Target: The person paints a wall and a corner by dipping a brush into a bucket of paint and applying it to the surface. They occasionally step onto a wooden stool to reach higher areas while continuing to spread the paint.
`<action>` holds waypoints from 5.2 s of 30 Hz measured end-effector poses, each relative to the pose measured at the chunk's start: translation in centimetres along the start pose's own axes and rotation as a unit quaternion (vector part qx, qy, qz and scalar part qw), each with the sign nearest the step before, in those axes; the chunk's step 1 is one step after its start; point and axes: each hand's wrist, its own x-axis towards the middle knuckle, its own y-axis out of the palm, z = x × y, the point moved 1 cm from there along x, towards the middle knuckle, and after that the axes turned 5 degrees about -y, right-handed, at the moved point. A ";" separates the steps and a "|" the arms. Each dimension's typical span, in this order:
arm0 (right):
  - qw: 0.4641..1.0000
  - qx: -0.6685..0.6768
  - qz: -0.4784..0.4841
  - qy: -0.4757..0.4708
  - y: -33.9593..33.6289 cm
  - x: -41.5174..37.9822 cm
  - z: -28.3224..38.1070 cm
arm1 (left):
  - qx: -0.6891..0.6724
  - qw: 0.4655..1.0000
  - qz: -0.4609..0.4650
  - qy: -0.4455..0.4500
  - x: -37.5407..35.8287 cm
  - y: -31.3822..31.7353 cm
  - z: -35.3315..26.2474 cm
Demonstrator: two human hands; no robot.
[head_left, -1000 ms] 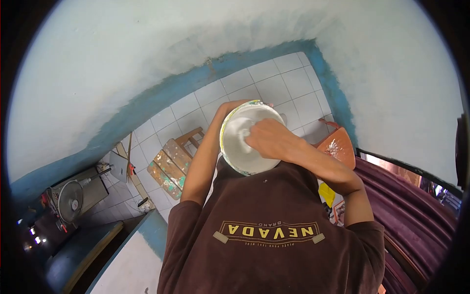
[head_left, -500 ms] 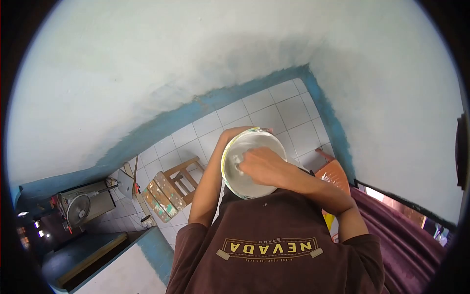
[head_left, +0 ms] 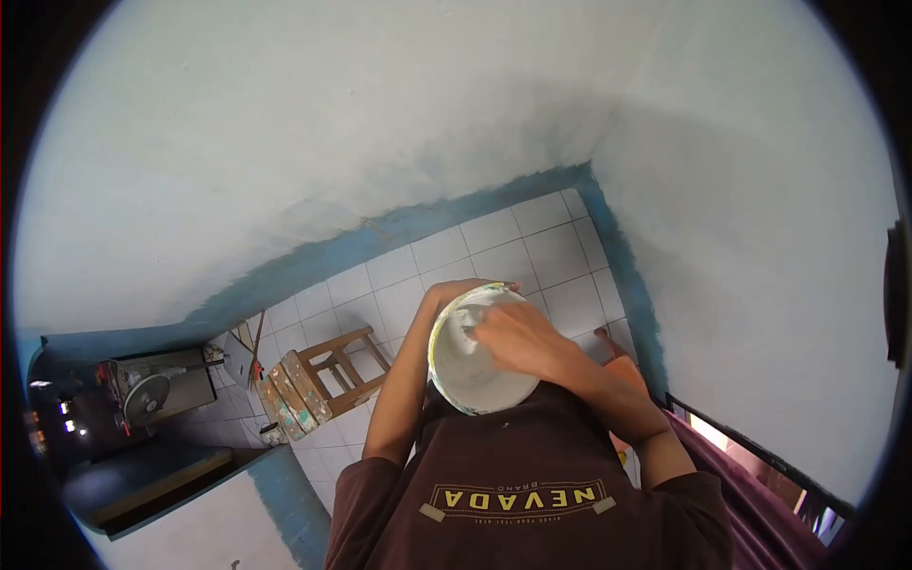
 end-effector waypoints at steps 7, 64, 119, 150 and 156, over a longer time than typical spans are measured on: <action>0.990 -0.018 0.138 -0.026 -1.2 -2.6 -0.4 | -0.020 0.997 0.042 -0.061 1.6 -0.1 0.3; 1.000 -0.018 -0.021 -0.001 1.4 3.9 1.5 | 0.052 0.996 0.056 0.052 -0.7 -4.8 -0.4; 0.994 0.029 0.099 0.031 18.3 25.4 31.5 | 0.017 0.991 0.129 -0.001 -22.2 -23.7 26.0; 0.994 0.095 -0.046 -0.012 15.8 33.8 24.5 | -0.136 0.989 -0.037 -0.042 -29.5 -34.1 14.6; 0.962 0.132 -0.235 -0.045 17.8 35.8 25.2 | -0.140 0.987 -0.001 -0.078 -28.0 -35.5 15.4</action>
